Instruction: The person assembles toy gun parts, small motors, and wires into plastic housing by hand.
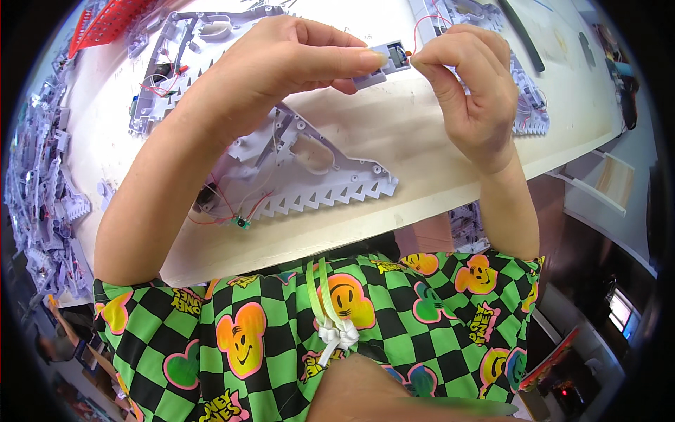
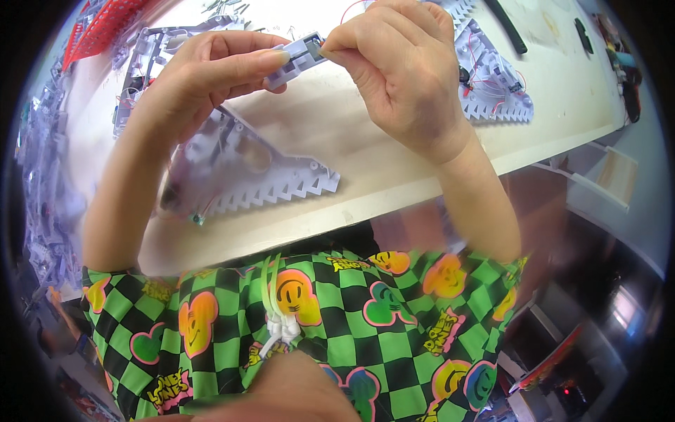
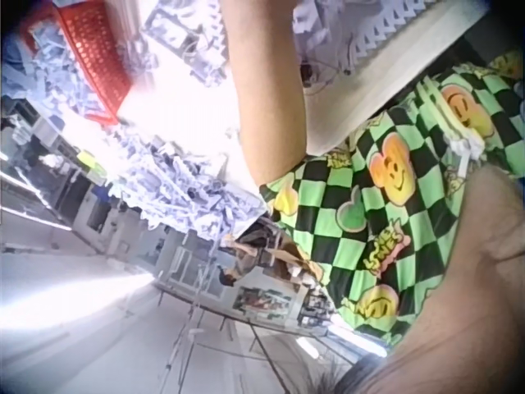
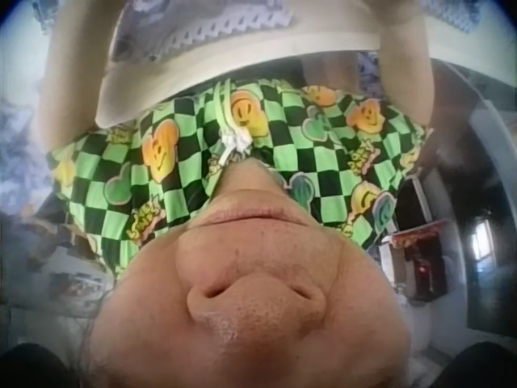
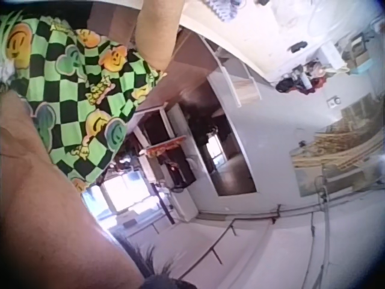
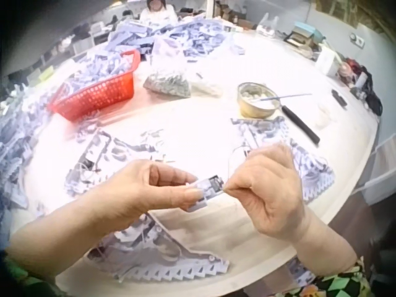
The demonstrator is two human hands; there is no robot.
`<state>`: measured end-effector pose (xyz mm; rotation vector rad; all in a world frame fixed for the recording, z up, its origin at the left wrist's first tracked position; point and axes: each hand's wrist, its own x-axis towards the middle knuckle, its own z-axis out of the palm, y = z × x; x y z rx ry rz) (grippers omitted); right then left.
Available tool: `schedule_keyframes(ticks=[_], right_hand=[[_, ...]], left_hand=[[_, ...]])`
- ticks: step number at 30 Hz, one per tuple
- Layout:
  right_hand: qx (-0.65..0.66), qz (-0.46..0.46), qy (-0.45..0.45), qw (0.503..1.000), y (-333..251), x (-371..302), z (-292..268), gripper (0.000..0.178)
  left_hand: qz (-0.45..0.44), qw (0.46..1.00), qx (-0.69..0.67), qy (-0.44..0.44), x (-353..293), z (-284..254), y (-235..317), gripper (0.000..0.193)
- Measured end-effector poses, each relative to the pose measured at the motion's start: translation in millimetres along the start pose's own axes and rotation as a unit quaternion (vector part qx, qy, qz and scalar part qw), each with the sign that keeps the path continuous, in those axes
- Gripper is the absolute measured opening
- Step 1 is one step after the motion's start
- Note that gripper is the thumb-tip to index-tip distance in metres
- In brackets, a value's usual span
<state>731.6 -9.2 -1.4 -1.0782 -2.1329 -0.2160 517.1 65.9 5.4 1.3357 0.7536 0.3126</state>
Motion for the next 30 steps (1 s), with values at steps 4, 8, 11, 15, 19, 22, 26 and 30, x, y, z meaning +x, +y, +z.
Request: schedule_keyframes(ticks=[4,8,11,15,19,22,26,30], right_hand=[[-0.013,0.009,0.022,1.000,1.8,-5.2,0.9,0.008],[0.015,0.030,0.038,0.999,0.0,-6.2,-1.5,0.010],[0.024,0.027,0.021,0.999,-2.0,-9.0,0.3,0.010],[0.010,0.015,0.060,0.998,5.7,-14.1,4.8,0.010],[0.010,0.023,0.084,0.996,7.0,-16.5,3.8,0.012],[0.005,0.018,0.083,0.996,7.2,-14.9,5.3,0.012],[-0.014,0.006,0.071,0.997,-2.2,-12.4,5.7,0.012],[-0.051,-0.028,0.066,0.996,0.5,-13.3,2.9,0.013]], left_hand=[[-0.008,1.000,-0.002,-0.024,0.5,1.0,4.9,0.050],[-0.013,0.999,-0.029,-0.010,-2.6,5.4,6.5,0.050],[-0.016,0.999,-0.047,0.000,-3.4,7.3,5.4,0.050],[0.030,0.999,0.005,0.019,-3.4,15.6,5.8,0.050],[0.025,0.996,0.079,0.030,-3.6,11.5,2.6,0.050],[0.019,0.994,0.079,0.077,-8.9,18.1,7.8,0.048],[0.024,0.991,0.090,0.093,-10.4,19.0,9.5,0.047],[-0.001,0.997,0.066,0.049,-5.6,19.3,9.7,0.046]])
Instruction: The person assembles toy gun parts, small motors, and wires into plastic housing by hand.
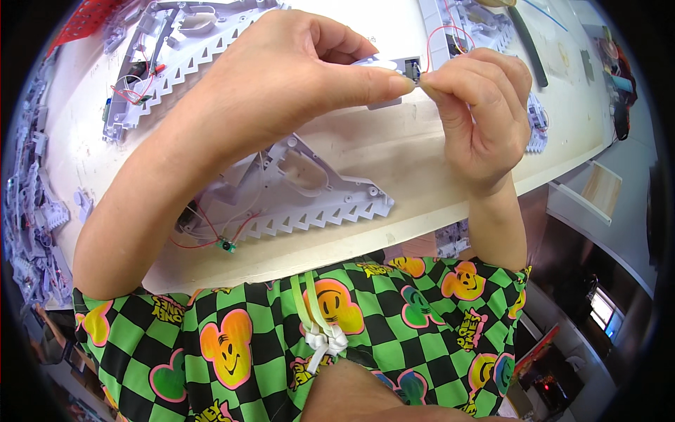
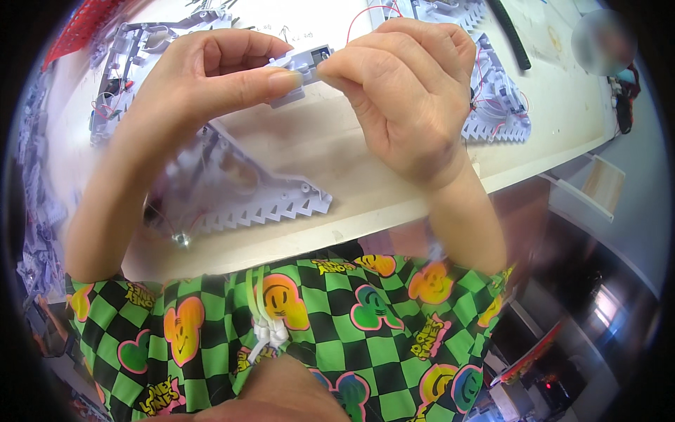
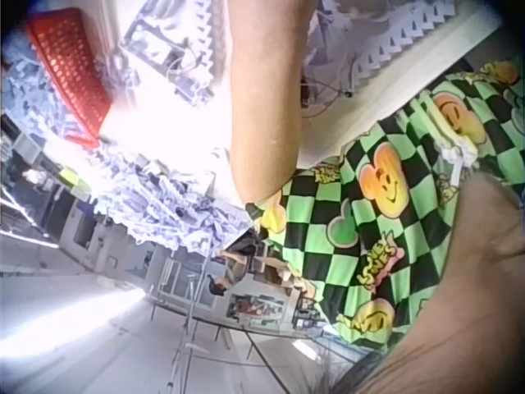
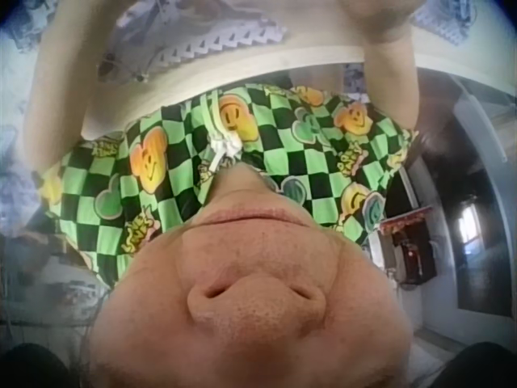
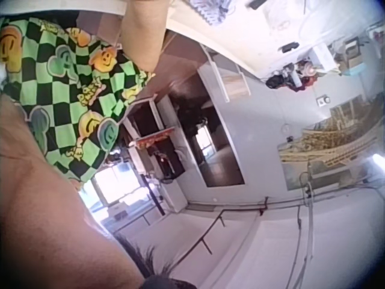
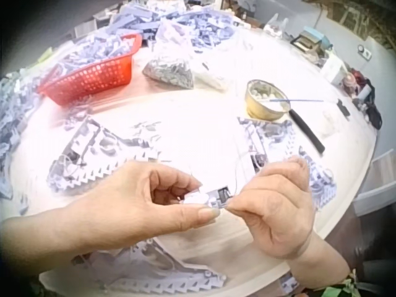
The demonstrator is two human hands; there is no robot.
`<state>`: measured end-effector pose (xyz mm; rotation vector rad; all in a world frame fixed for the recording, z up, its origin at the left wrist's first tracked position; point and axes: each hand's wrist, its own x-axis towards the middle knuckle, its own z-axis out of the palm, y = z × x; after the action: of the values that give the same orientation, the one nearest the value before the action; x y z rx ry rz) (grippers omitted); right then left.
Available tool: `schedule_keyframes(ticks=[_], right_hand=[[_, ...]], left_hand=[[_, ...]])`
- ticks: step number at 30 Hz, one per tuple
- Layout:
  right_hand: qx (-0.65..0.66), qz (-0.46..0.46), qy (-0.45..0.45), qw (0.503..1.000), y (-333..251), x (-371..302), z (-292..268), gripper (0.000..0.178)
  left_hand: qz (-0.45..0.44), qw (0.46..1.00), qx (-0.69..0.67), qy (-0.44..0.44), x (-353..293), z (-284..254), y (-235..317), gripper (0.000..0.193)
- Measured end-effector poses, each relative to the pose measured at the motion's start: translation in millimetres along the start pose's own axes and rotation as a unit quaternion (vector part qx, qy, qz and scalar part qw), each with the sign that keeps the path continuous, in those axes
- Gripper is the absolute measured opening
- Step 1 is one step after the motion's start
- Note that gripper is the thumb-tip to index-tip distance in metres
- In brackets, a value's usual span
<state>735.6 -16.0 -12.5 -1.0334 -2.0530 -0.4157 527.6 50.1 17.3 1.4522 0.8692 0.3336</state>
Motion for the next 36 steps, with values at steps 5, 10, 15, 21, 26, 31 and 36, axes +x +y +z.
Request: schedule_keyframes(ticks=[5,10,15,21,26,31,36], right_hand=[[0.032,0.063,0.034,0.997,2.1,-4.7,1.6,0.013],[0.030,0.108,0.013,0.994,-3.4,-8.3,-7.8,0.012],[-0.003,0.080,0.005,0.997,-0.3,-10.6,-9.5,0.012],[-0.009,0.105,0.005,0.994,5.1,-10.6,-10.8,0.012],[0.063,0.170,-0.047,0.982,-5.0,-1.9,-17.9,0.012],[0.039,0.139,-0.053,0.988,-2.6,17.2,-30.9,0.021],[0.219,0.272,-0.200,0.916,-10.0,32.1,-34.2,0.030]], left_hand=[[0.015,1.000,0.014,0.009,-2.7,-1.7,-1.1,0.046],[0.048,0.999,-0.007,0.020,-3.0,0.7,-5.8,0.046],[0.054,0.998,0.006,0.010,-2.9,-0.7,-3.9,0.046],[0.044,0.999,0.024,0.014,-4.7,1.5,-4.1,0.046],[0.105,0.992,0.050,0.045,-5.8,-0.8,-14.3,0.046],[0.316,0.898,0.286,0.108,-4.5,-0.1,-9.3,0.050],[0.432,0.794,0.395,0.164,-9.4,5.5,-4.1,0.054]])
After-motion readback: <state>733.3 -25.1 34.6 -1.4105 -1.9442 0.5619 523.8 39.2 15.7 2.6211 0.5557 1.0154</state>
